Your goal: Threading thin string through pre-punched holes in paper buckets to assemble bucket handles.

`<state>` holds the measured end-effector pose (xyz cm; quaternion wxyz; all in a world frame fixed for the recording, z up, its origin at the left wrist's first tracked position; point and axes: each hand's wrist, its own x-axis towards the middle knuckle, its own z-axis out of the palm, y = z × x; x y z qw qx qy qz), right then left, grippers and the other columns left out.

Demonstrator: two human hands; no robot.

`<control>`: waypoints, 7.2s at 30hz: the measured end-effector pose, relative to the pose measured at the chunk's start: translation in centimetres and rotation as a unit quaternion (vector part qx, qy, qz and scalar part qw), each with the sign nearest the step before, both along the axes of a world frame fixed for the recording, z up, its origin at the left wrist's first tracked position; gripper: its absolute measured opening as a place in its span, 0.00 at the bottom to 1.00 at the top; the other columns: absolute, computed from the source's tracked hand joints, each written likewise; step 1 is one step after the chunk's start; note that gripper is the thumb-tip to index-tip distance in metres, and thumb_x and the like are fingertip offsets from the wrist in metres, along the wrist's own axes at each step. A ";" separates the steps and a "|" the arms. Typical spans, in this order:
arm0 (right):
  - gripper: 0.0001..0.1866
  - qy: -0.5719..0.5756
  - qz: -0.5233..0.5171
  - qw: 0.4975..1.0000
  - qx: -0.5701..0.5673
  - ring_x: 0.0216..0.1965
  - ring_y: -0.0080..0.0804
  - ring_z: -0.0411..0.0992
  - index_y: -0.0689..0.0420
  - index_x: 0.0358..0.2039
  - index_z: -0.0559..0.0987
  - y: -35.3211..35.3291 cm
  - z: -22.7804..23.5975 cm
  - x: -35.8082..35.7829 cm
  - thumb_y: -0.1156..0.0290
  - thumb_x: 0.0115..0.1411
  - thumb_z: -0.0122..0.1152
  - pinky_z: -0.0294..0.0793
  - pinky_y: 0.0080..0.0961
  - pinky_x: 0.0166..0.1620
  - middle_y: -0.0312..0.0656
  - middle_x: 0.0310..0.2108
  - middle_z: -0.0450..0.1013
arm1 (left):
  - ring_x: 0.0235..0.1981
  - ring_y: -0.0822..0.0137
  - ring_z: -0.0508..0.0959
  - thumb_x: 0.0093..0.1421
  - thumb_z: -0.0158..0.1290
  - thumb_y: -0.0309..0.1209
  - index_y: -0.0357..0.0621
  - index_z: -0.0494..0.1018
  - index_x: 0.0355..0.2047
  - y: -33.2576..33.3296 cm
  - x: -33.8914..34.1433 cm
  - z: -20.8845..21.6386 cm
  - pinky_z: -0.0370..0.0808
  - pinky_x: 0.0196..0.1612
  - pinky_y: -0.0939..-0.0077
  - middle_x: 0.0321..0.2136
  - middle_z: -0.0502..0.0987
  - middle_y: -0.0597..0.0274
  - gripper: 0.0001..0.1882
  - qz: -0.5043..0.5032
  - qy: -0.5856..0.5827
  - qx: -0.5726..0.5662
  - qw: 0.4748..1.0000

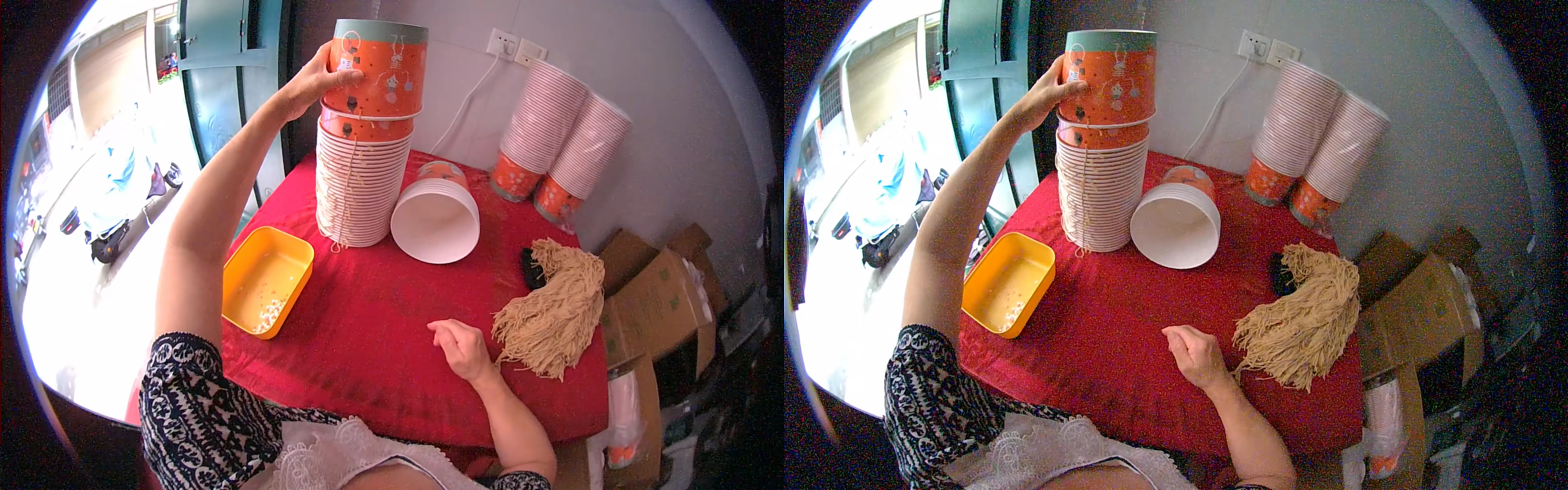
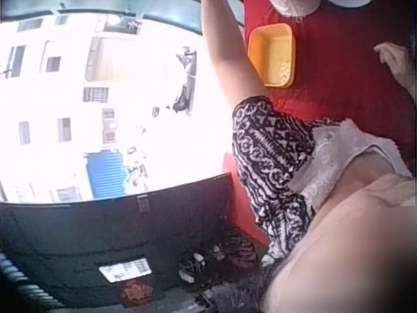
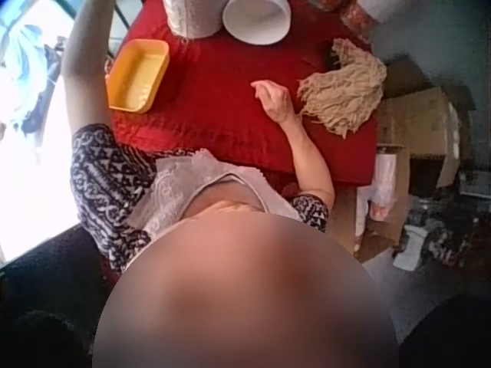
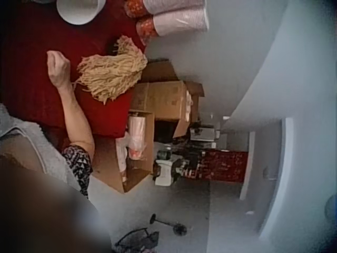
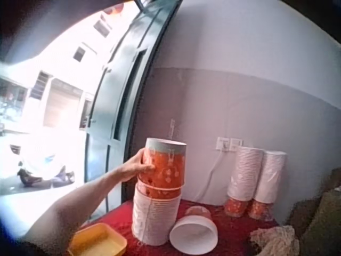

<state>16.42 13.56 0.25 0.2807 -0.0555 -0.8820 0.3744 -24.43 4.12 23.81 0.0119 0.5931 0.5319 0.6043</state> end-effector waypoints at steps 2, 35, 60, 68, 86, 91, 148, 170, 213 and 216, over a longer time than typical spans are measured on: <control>0.14 -0.006 -0.002 1.000 -0.001 0.26 0.32 0.74 0.68 0.36 0.78 0.0 -0.1 0.1 0.71 0.63 0.47 0.74 0.26 0.32 0.46 0.25 0.75 | 0.52 0.62 0.71 0.47 0.67 0.47 0.36 0.53 0.59 0.0 0.4 -0.1 0.65 0.59 0.65 0.50 0.69 0.52 0.48 -0.005 -0.013 -0.001 1.000; 0.13 -0.014 -0.005 1.000 -0.004 0.26 0.29 0.74 0.66 0.36 0.78 0.2 -0.3 -0.1 0.71 0.64 0.47 0.73 0.25 0.30 0.43 0.23 0.74 | 0.55 0.58 0.68 0.40 0.71 0.49 0.35 0.46 0.62 0.3 -0.7 -3.2 0.64 0.60 0.64 0.52 0.66 0.48 0.59 0.040 -0.011 -0.013 0.999; 0.12 0.046 -0.020 0.998 0.022 0.25 0.32 0.74 0.67 0.34 0.78 -0.1 -0.3 -0.1 0.72 0.63 0.49 0.73 0.27 0.31 0.45 0.22 0.74 | 0.40 0.53 0.75 0.51 0.64 0.43 0.33 0.69 0.46 -1.7 4.5 -4.1 0.73 0.47 0.65 0.42 0.71 0.46 0.30 0.436 0.214 0.162 0.859; 0.11 0.046 -0.002 0.997 0.058 0.26 0.36 0.75 0.67 0.32 0.78 0.0 -0.3 -0.2 0.72 0.62 0.50 0.73 0.29 0.31 0.48 0.25 0.75 | 0.39 0.52 0.73 0.53 0.54 0.27 0.39 0.72 0.33 1.7 15.5 -7.8 0.72 0.43 0.62 0.33 0.72 0.53 0.07 0.202 0.465 -0.026 0.862; 0.12 0.018 -0.016 0.998 0.058 0.29 0.50 0.74 0.64 0.29 0.77 0.8 -1.5 -0.4 0.67 0.62 0.53 0.72 0.37 0.31 0.52 0.26 0.74 | 0.36 0.52 0.76 0.55 0.46 0.22 0.37 0.68 0.44 10.6 14.0 -13.2 0.75 0.38 0.60 0.33 0.74 0.51 0.14 0.246 0.551 -0.071 0.795; 0.13 0.039 -0.015 0.998 0.056 0.29 0.52 0.73 0.63 0.27 0.76 0.7 -1.4 -0.3 0.66 0.62 0.52 0.71 0.39 0.30 0.52 0.25 0.73 | 0.36 0.52 0.76 0.55 0.46 0.21 0.35 0.68 0.40 10.4 15.0 -12.9 0.75 0.37 0.60 0.32 0.74 0.51 0.12 0.252 0.562 -0.083 0.784; 0.11 0.211 -0.505 0.836 0.038 0.27 0.31 0.71 0.63 0.35 0.79 17.6 5.4 13.3 0.70 0.60 0.52 0.69 0.26 0.33 0.41 0.27 0.76 | 0.44 0.49 0.71 0.47 0.59 0.28 0.38 0.70 0.33 -4.3 29.5 -11.5 0.67 0.48 0.58 0.41 0.72 0.50 0.14 0.158 0.381 0.004 0.911; 0.14 0.172 -0.458 0.838 -0.242 0.16 0.30 0.67 0.65 0.23 0.76 22.1 0.4 13.8 0.66 0.58 0.55 0.63 0.29 0.19 0.40 0.18 0.70 | 0.27 0.44 0.77 0.55 0.53 0.30 0.33 0.74 0.26 2.9 32.9 -22.2 0.73 0.32 0.56 0.24 0.75 0.43 0.10 -0.042 0.143 -0.250 0.957; 0.14 0.236 -0.251 0.931 0.118 0.45 0.31 0.69 0.65 0.43 0.74 5.1 11.1 8.9 0.67 0.62 0.56 0.67 0.27 0.50 0.44 0.43 0.73 | 0.28 0.80 0.73 0.61 0.53 0.23 0.34 0.73 0.35 7.6 35.8 -14.4 0.72 0.32 0.85 0.29 0.76 0.66 0.05 -0.258 -0.365 -0.066 0.892; 0.15 0.158 -0.181 0.969 -0.064 0.34 0.23 0.70 0.64 0.42 0.75 3.2 11.7 9.3 0.64 0.63 0.56 0.70 0.22 0.40 0.37 0.33 0.74 | 0.28 0.79 0.74 0.61 0.53 0.25 0.35 0.73 0.36 7.2 35.9 -13.7 0.73 0.31 0.85 0.30 0.77 0.65 0.06 -0.317 -0.391 -0.050 0.863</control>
